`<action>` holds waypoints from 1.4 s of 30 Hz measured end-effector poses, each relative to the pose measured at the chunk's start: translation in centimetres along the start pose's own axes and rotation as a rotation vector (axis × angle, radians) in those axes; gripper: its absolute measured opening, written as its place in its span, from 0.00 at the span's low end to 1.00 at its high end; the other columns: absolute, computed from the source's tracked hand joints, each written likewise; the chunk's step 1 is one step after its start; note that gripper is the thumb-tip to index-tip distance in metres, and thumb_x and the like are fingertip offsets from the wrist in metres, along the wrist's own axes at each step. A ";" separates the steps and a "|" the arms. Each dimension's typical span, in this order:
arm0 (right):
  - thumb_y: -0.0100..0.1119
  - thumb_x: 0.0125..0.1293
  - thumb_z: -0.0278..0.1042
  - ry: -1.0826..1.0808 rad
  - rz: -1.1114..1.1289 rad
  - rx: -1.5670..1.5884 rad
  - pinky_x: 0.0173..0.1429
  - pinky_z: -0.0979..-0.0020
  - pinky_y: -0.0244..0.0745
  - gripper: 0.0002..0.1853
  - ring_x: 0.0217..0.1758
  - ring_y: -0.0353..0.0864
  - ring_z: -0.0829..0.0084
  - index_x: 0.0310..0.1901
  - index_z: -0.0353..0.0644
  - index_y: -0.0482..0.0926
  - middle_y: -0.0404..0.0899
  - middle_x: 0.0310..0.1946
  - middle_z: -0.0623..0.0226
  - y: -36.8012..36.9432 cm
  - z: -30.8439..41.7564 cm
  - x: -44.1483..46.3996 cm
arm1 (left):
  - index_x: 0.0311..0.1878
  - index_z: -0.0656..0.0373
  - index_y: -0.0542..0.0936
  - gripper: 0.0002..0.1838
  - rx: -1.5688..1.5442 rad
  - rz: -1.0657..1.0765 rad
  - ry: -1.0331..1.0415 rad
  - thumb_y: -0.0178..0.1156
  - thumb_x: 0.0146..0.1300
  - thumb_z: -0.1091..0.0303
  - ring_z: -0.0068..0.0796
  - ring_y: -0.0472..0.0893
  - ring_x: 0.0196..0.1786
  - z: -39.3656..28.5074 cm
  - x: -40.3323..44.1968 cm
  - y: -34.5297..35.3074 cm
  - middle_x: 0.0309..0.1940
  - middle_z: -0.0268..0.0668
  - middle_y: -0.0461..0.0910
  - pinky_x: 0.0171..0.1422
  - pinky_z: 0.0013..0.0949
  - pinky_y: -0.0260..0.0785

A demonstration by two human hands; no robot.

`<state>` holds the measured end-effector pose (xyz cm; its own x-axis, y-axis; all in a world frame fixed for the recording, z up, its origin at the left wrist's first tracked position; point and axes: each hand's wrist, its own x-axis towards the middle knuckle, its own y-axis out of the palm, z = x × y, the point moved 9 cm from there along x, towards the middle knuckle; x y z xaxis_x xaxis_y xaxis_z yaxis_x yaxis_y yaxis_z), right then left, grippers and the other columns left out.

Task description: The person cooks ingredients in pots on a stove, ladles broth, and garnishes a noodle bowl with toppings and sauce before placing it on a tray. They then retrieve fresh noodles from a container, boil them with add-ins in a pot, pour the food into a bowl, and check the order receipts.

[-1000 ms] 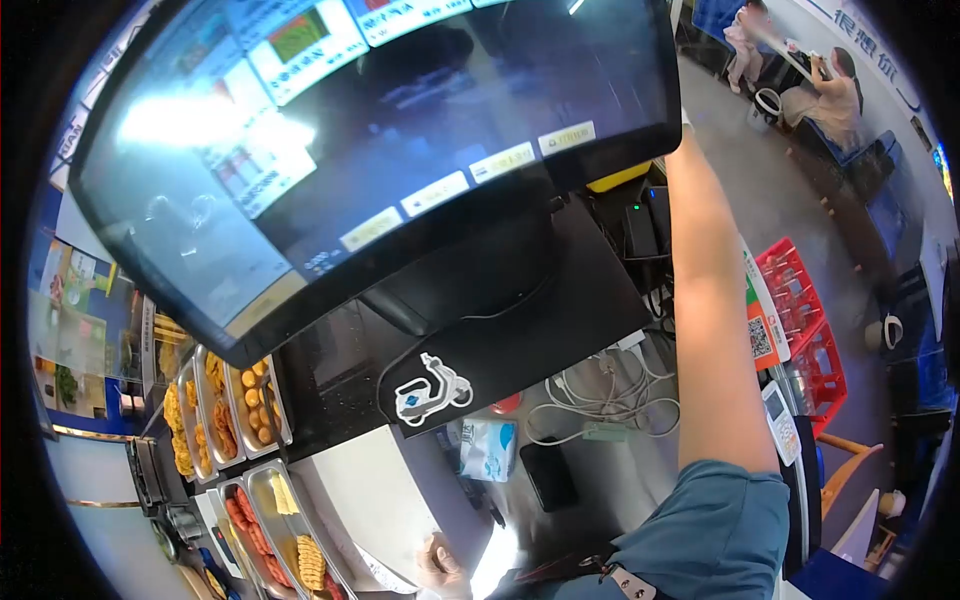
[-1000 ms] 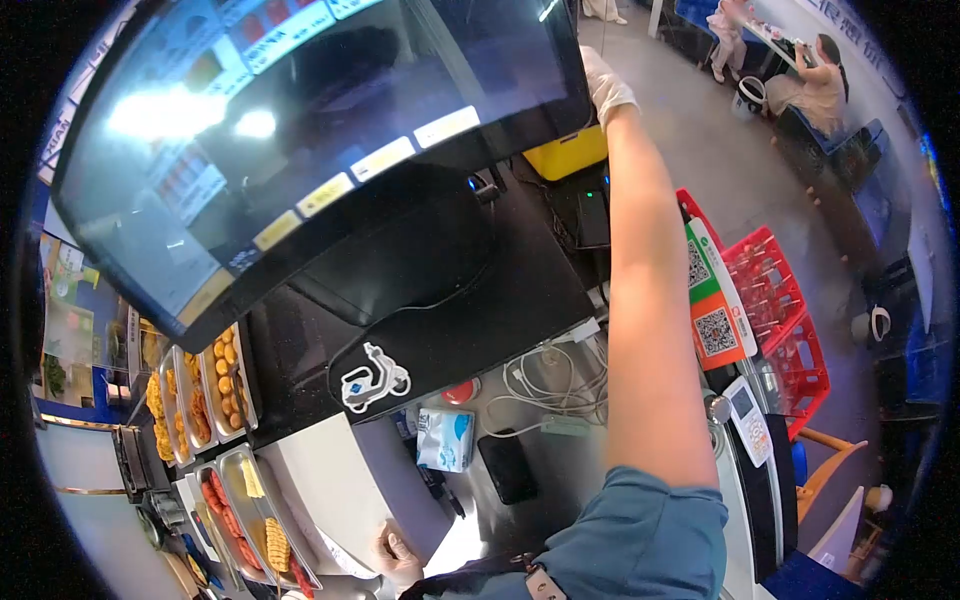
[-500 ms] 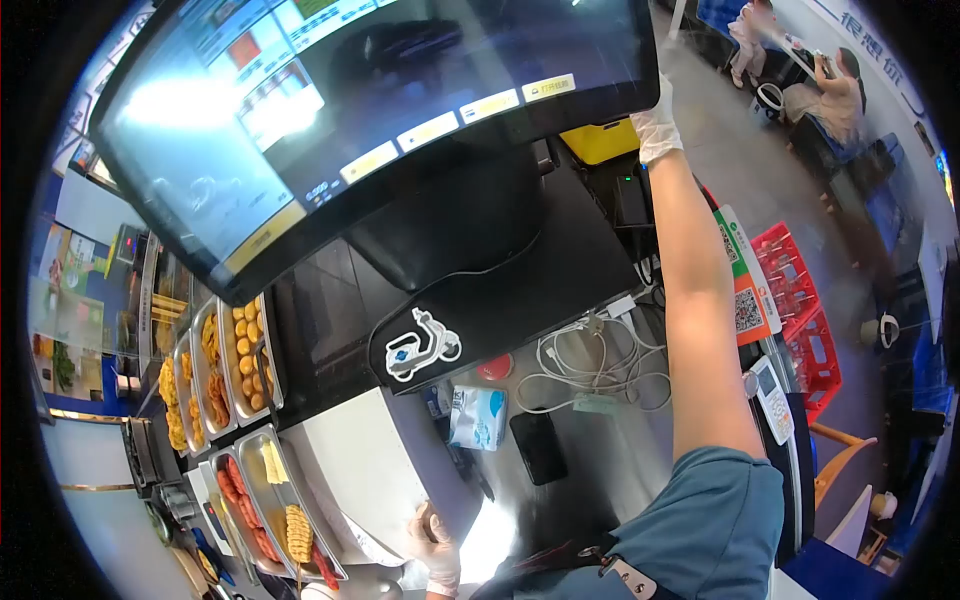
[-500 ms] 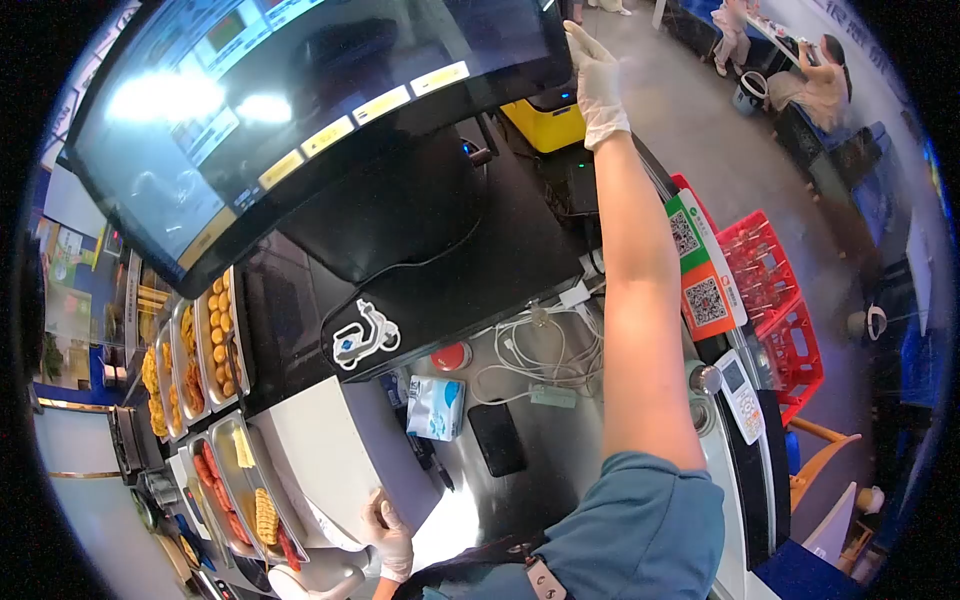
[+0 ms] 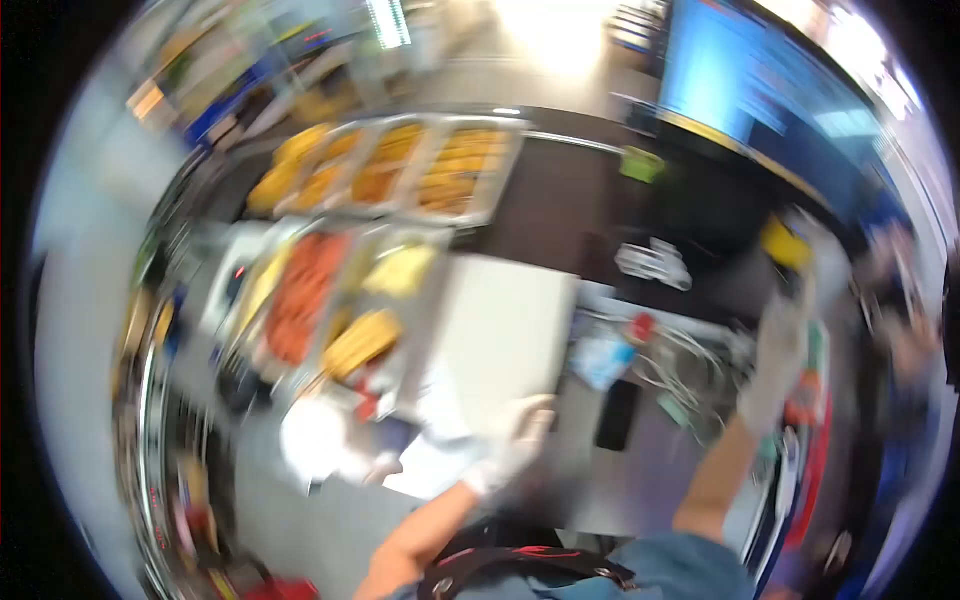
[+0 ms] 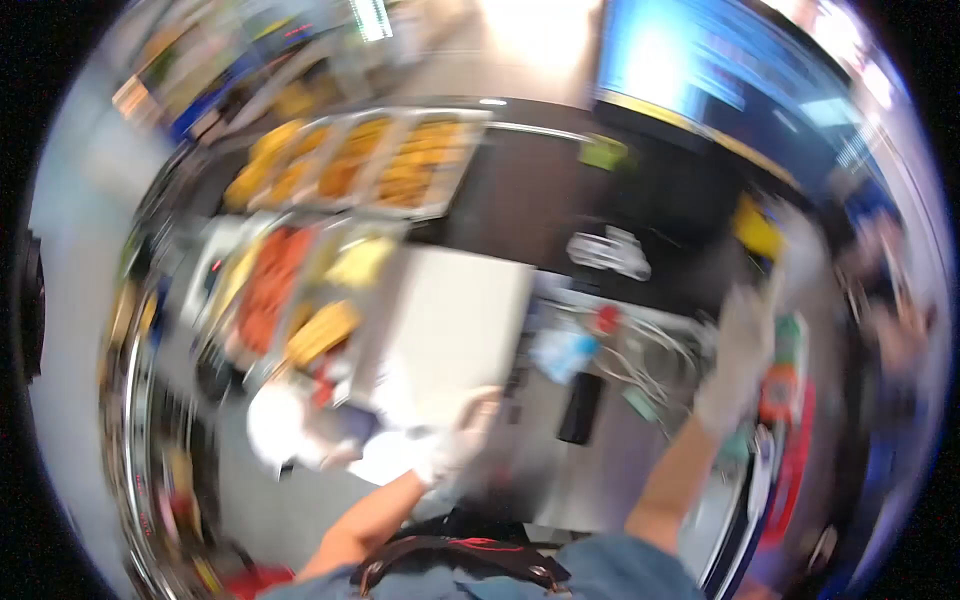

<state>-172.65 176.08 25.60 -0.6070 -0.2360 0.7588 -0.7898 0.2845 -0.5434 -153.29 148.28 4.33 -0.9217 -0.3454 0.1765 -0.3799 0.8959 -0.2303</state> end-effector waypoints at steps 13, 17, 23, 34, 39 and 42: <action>0.56 0.62 0.29 -0.185 1.975 2.412 0.38 0.80 0.68 0.20 0.35 0.74 0.82 0.55 0.30 0.72 0.78 0.36 0.66 -55.1 52.0 -23.8 | 0.53 0.61 0.78 0.15 -0.284 -0.557 -0.391 0.59 0.65 0.68 0.21 0.79 0.41 1.9 -31.0 -51.9 0.40 0.34 0.82 0.45 0.26 0.71; 0.58 0.62 0.29 -0.519 1.925 2.184 0.43 0.79 0.72 0.27 0.38 0.76 0.81 0.63 0.31 0.67 0.79 0.38 0.69 -66.3 65.9 -30.7 | 0.64 0.61 0.68 0.25 -0.563 -0.611 -0.400 0.59 0.63 0.71 0.25 0.77 0.53 6.5 -39.8 -63.8 0.54 0.36 0.76 0.55 0.29 0.69; 0.51 0.60 0.18 -0.853 1.992 1.909 0.44 0.81 0.73 0.31 0.40 0.76 0.84 0.68 0.35 0.63 0.80 0.40 0.67 -75.2 80.1 -38.8 | 0.69 0.64 0.61 0.32 -0.825 -0.801 -0.228 0.58 0.62 0.76 0.36 0.70 0.64 9.9 -42.9 -77.6 0.62 0.45 0.69 0.69 0.36 0.61; 0.54 0.63 0.21 -0.981 2.088 1.954 0.47 0.78 0.73 0.28 0.41 0.77 0.81 0.67 0.37 0.66 0.81 0.42 0.64 -86.2 106.1 -40.2 | 0.55 0.66 0.77 0.15 -0.947 -1.288 -0.374 0.52 0.67 0.76 0.31 0.82 0.46 21.7 -41.7 -105.8 0.47 0.40 0.81 0.52 0.34 0.75; 0.58 0.64 0.30 -1.015 1.592 1.812 0.47 0.74 0.73 0.12 0.41 0.80 0.75 0.47 0.36 0.81 0.84 0.39 0.60 -86.8 123.3 -34.8 | 0.54 0.67 0.77 0.14 -0.881 -1.310 -0.360 0.52 0.67 0.76 0.31 0.82 0.46 26.1 -38.8 -119.0 0.45 0.41 0.82 0.52 0.34 0.75; 0.56 0.63 0.28 -0.838 1.337 1.937 0.48 0.72 0.74 0.11 0.41 0.81 0.72 0.46 0.37 0.81 0.84 0.38 0.59 -87.4 134.8 -31.2 | 0.51 0.67 0.78 0.12 -0.929 -1.308 -0.361 0.52 0.67 0.77 0.30 0.82 0.45 29.1 -35.1 -127.2 0.44 0.40 0.82 0.52 0.32 0.75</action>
<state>-96.52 33.37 1.00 -0.1377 -0.9894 -0.0469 0.9386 -0.1153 -0.3252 -74.85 38.30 -0.44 -0.0523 -0.8804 -0.4713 -0.8161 -0.2343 0.5282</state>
